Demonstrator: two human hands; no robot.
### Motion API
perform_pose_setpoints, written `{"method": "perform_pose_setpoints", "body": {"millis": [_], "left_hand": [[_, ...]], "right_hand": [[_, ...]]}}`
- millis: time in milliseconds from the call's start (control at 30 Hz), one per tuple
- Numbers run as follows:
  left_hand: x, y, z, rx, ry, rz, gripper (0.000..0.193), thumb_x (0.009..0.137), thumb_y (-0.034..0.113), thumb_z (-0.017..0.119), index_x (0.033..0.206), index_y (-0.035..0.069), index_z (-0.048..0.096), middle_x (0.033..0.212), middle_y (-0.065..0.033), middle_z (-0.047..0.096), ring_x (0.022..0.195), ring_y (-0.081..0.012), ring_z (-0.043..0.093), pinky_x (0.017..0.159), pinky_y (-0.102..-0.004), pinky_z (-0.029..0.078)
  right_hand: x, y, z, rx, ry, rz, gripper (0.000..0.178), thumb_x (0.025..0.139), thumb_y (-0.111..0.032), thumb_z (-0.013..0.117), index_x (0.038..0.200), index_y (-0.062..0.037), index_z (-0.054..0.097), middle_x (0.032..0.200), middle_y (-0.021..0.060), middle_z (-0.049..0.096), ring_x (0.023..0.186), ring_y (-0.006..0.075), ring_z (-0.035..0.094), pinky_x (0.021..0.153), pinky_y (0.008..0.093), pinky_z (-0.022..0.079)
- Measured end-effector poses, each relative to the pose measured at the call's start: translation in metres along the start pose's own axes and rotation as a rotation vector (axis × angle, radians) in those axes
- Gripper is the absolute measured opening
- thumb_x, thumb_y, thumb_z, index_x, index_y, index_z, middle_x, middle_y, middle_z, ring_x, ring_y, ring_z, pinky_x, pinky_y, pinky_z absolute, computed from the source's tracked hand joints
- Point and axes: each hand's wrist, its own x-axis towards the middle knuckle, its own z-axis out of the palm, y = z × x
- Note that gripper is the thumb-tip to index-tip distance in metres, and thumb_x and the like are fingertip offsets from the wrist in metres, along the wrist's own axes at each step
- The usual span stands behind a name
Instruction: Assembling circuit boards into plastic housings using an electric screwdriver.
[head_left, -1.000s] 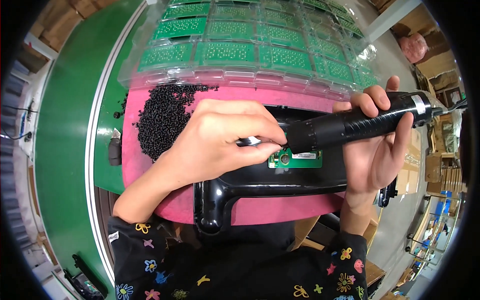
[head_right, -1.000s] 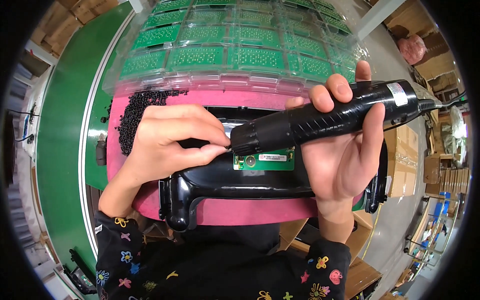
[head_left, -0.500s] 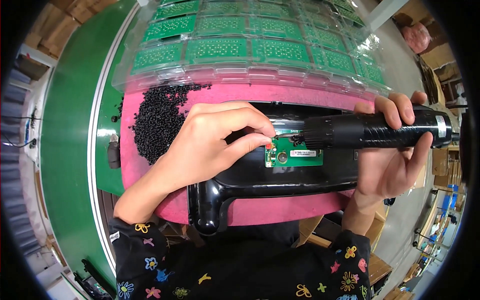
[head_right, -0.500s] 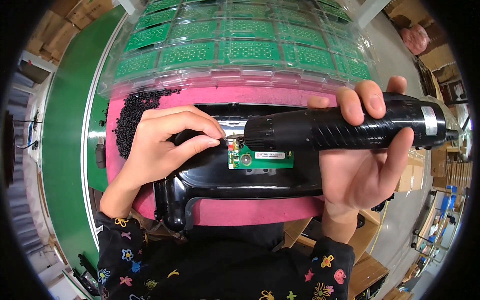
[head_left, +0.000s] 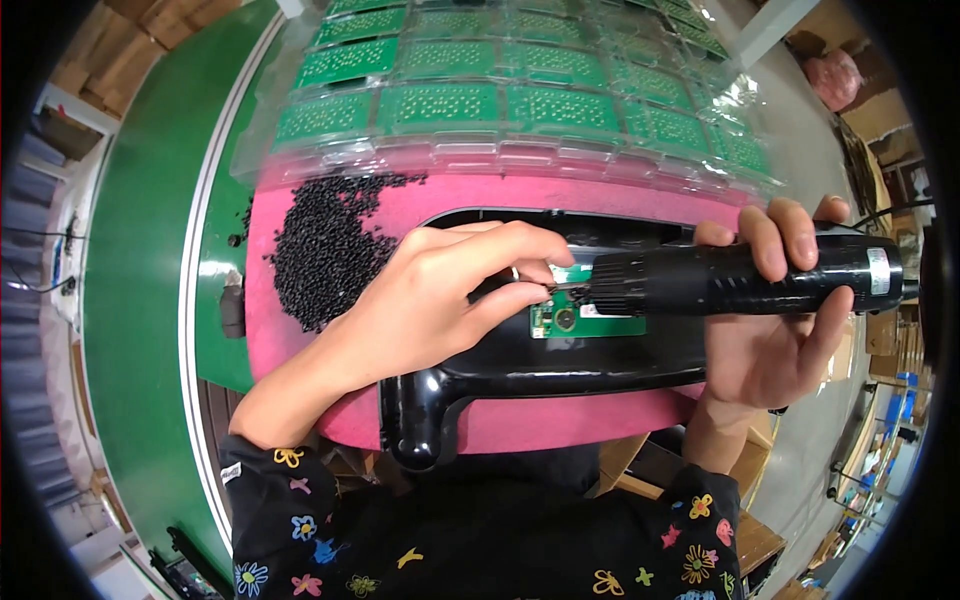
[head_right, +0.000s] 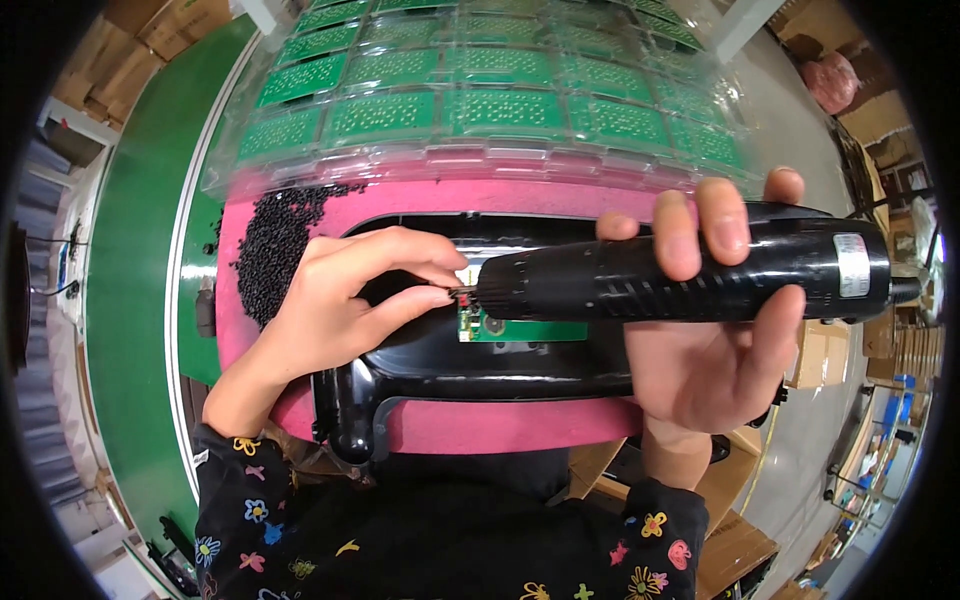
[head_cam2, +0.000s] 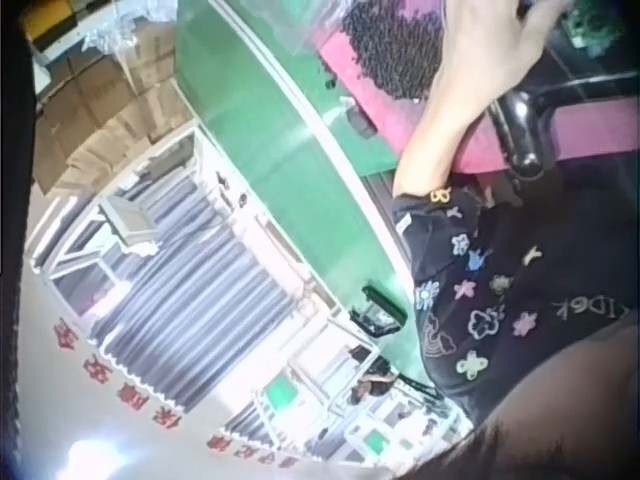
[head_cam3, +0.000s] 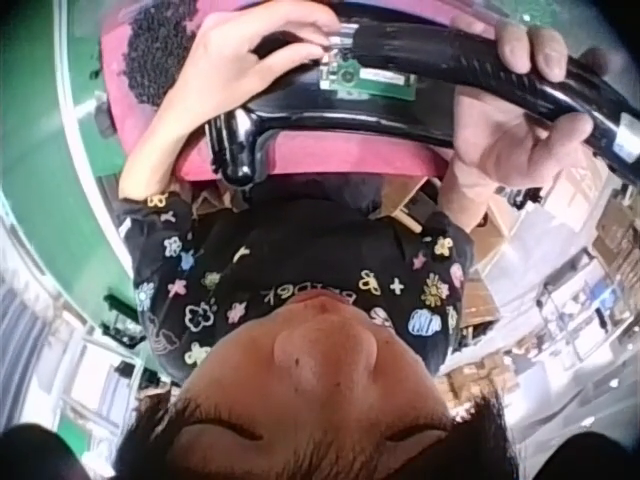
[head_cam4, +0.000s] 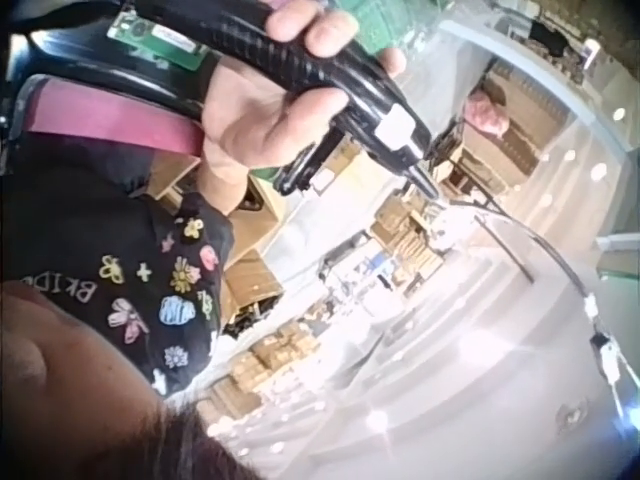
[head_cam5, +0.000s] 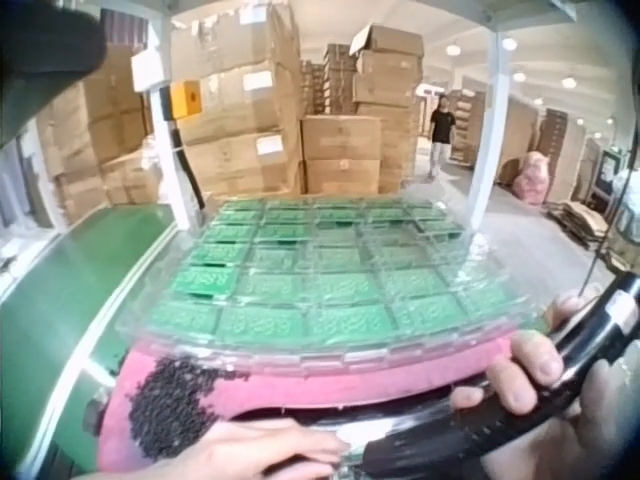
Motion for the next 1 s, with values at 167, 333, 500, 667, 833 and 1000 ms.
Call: {"method": "perform_pose_setpoints", "body": {"millis": [167, 333, 500, 667, 833, 1000], "left_hand": [[-0.005, 0.002, 0.001, 0.066, 0.03, -0.045, 0.029, 0.077, -0.004, 0.077, 0.104, -0.001, 0.067, 0.093, -0.0113, 0.074, 0.087, -0.0214, 0.075, 0.076, -0.0302, 0.058], [-0.005, 0.006, -0.002, 0.23, 0.003, 0.023, 0.031, 0.072, -0.002, 0.081, 0.1, -0.001, 0.067, 0.087, -0.0113, 0.073, 0.079, -0.023, 0.072, 0.069, -0.0313, 0.057], [-0.003, 0.006, 0.002, 0.273, 0.004, 0.06, 0.029, 0.072, -0.004, 0.079, 0.099, -0.001, 0.067, 0.086, -0.0122, 0.072, 0.076, -0.0265, 0.07, 0.066, -0.0332, 0.056], [-0.002, 0.007, 0.004, 0.261, 0.01, 0.055, 0.027, 0.073, -0.004, 0.078, 0.097, -0.002, 0.066, 0.084, -0.012, 0.069, 0.074, -0.0283, 0.067, 0.063, -0.0359, 0.054], [-0.002, 0.006, 0.006, 0.302, -0.013, 0.101, 0.029, 0.073, -0.004, 0.077, 0.099, -0.002, 0.064, 0.084, -0.0115, 0.067, 0.076, -0.0284, 0.065, 0.066, -0.0373, 0.053], [-0.005, 0.003, 0.01, 0.445, 0.018, 0.224, 0.028, 0.069, 0.0, 0.075, 0.095, -0.003, 0.065, 0.086, -0.0105, 0.067, 0.077, -0.0263, 0.066, 0.069, -0.0361, 0.054]], "right_hand": [[-0.002, 0.008, -0.001, -0.053, -0.058, 0.015, 0.053, 0.097, -0.027, 0.062, 0.142, -0.0183, 0.034, 0.105, -0.0007, 0.045, 0.096, 0.0148, 0.047, 0.102, 0.0481, 0.031], [-0.003, 0.007, 0.002, -0.111, -0.052, 0.035, 0.055, 0.095, -0.028, 0.065, 0.141, -0.022, 0.035, 0.103, -0.0007, 0.046, 0.093, 0.0156, 0.049, 0.103, 0.0502, 0.034], [-0.003, 0.01, -0.003, -0.077, -0.058, 0.009, 0.061, 0.094, -0.028, 0.067, 0.143, -0.0213, 0.032, 0.104, 0.0017, 0.048, 0.096, 0.0183, 0.053, 0.103, 0.0486, 0.038], [-0.002, 0.012, -0.002, -0.049, -0.049, 0.002, 0.067, 0.092, -0.028, 0.07, 0.144, -0.0191, 0.029, 0.105, 0.005, 0.051, 0.098, 0.0216, 0.056, 0.103, 0.0466, 0.041], [-0.004, 0.011, 0.001, -0.082, -0.027, -0.007, 0.068, 0.092, -0.028, 0.071, 0.144, -0.019, 0.029, 0.104, 0.0052, 0.051, 0.097, 0.0215, 0.057, 0.102, 0.0463, 0.042], [-0.005, 0.018, 0.006, -0.187, -0.005, 0.031, 0.059, 0.098, -0.033, 0.062, 0.145, -0.0227, 0.029, 0.105, -0.0003, 0.045, 0.094, 0.0156, 0.049, 0.102, 0.0496, 0.036]]}}
